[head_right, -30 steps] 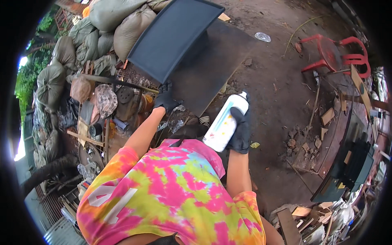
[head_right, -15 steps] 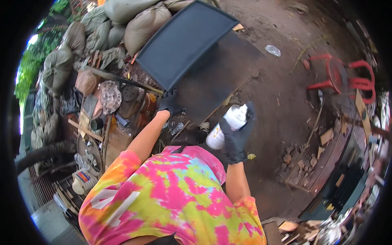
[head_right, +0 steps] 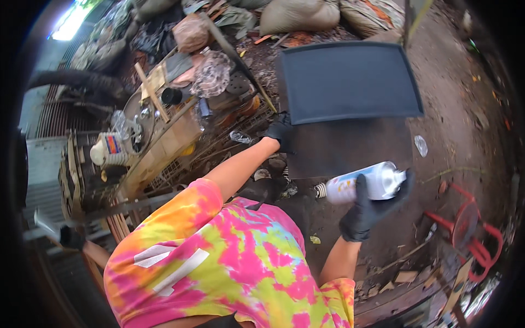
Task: The person is spray painting a flat black panel with a spray can, moving the can in controlled strokes across the surface.
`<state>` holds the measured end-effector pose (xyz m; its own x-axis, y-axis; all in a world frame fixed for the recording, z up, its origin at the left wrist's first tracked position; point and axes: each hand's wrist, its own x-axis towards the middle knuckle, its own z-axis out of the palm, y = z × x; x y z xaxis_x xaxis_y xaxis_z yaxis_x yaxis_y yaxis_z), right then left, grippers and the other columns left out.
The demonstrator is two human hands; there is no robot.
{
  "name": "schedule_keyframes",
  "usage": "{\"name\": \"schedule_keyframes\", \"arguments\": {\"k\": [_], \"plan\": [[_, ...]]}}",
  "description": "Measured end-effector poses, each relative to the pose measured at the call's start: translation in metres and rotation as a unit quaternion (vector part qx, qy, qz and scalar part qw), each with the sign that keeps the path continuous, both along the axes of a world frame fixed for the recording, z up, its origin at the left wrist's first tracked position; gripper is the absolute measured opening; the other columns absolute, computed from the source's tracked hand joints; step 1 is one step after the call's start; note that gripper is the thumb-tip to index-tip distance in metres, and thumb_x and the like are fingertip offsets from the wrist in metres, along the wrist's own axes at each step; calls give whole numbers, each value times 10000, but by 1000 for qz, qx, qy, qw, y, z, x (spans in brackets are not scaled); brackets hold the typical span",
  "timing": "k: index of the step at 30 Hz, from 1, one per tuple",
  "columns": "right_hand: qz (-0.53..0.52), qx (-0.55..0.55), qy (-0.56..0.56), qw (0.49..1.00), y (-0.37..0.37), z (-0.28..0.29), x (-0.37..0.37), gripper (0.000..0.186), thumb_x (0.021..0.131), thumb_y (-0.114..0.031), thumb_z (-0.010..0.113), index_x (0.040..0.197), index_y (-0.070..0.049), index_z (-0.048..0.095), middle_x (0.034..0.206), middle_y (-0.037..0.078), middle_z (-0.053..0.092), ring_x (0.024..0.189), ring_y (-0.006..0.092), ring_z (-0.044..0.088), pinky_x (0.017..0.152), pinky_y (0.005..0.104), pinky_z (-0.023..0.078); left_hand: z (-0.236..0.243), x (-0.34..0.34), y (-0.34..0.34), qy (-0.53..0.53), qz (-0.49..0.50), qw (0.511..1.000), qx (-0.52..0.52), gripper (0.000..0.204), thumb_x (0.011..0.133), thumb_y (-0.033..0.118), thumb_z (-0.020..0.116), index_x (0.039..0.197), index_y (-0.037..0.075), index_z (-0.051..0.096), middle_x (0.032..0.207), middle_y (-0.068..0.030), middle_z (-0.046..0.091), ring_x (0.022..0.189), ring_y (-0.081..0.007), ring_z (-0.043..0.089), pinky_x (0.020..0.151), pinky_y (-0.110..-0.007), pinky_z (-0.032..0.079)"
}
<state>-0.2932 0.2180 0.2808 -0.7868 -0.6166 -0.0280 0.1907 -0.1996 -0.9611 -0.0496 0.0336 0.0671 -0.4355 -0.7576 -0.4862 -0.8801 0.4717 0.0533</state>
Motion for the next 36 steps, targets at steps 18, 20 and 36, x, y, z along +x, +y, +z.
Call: {"name": "schedule_keyframes", "arguments": {"k": [18,20,36], "plan": [[-1,34,-6,999,-18,-47,-17,956,767,10,838,1572,-65,328,1479,113,429,1332,223,478,1109,391,446,-46,19,-18,110,128,983,69,953,816,553,685,1550,51,343,1529,-297,461,1363,-450,501,1105,-486,450],[-1,32,0,999,-9,-55,-28,951,767,11,832,1571,-64,329,1484,122,426,1331,224,482,1102,395,451,-32,17,-12,77,35,996,18,1049,774,571,736,1577,52,305,1545,-288,457,1411,-428,465,1155,-471,411],[-105,-25,59,992,-34,-147,-118,831,714,64,778,1475,-104,488,1347,67,561,1207,203,587,1062,365,497,16,0,-1,60,-49,997,13,1480,651,605,888,1644,-22,-13,1706,-301,31,1594,-435,2,1314,-445,86]]}}
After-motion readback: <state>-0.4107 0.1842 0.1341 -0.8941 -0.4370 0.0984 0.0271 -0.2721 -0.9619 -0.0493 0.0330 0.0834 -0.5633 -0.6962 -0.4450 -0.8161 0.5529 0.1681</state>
